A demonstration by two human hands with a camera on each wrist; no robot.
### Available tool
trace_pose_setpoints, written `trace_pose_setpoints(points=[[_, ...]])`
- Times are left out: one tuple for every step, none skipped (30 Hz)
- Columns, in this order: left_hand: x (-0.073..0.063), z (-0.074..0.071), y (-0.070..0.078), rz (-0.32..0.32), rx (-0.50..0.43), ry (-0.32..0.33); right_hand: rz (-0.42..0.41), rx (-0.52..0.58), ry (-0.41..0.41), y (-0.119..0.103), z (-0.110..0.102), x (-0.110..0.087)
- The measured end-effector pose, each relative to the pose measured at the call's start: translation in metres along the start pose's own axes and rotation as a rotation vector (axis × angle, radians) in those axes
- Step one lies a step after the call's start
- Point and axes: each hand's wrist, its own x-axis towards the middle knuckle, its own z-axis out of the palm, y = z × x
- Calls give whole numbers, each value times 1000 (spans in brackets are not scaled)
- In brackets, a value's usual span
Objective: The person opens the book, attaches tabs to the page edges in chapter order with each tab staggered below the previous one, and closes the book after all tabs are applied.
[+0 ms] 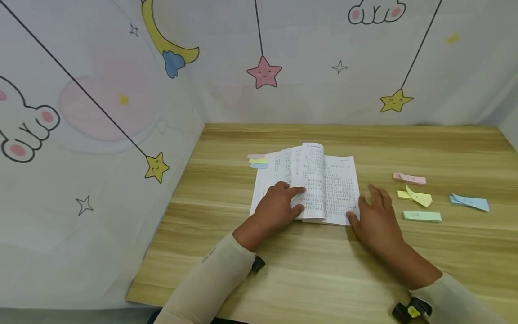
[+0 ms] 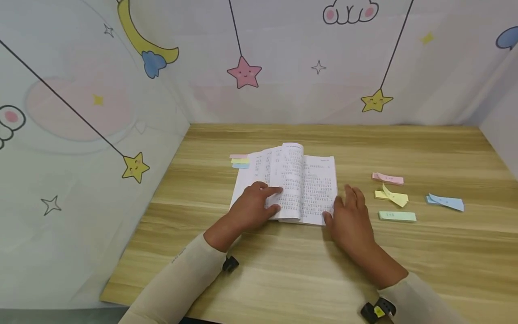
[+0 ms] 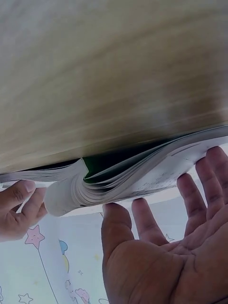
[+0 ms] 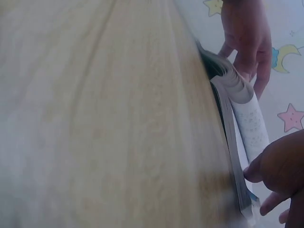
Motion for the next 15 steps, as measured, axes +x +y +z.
trace_pose_setpoints(points=[[0, -1, 0, -3, -1, -5, -22, 7, 22, -1, 0, 0], [0, -1, 1, -6, -8, -9, -53, 27, 40, -3, 1, 1], [0, -2, 1, -7, -19, -14, -93, 54, 45, -5, 1, 1], [0, -2, 1, -11, -35, -17, -156, 89, 44, -8, 1, 1], [0, -2, 1, -15, -53, -20, -232, 131, 28, -10, 1, 1], [0, -2, 1, -21, -70, -22, -317, 175, 1, -12, 2, 0], [0, -2, 1, -27, -79, -21, -406, 228, -31, -15, 1, 0], [0, -2, 1, -32, -83, -18, -485, 285, -75, -18, 1, -1], [0, -3, 1, -40, -80, -16, -551, 336, -114, -21, 0, -2], [1, -2, 1, -48, -72, -11, -600, 383, -129, -22, 0, -2], [1, -2, 1, -52, -57, -7, -610, 417, -123, -24, -1, -3], [1, -2, 1, -57, -45, -1, -593, 432, -96, -24, -2, -4], [1, -1, 1, -64, -39, 5, -545, 428, -53, -24, -2, -4], [1, 0, 1, -71, -41, 13, -470, 406, -5, -23, -3, -3], [2, 0, 0, -75, -43, 23, -378, 371, 39, -21, -3, -2]])
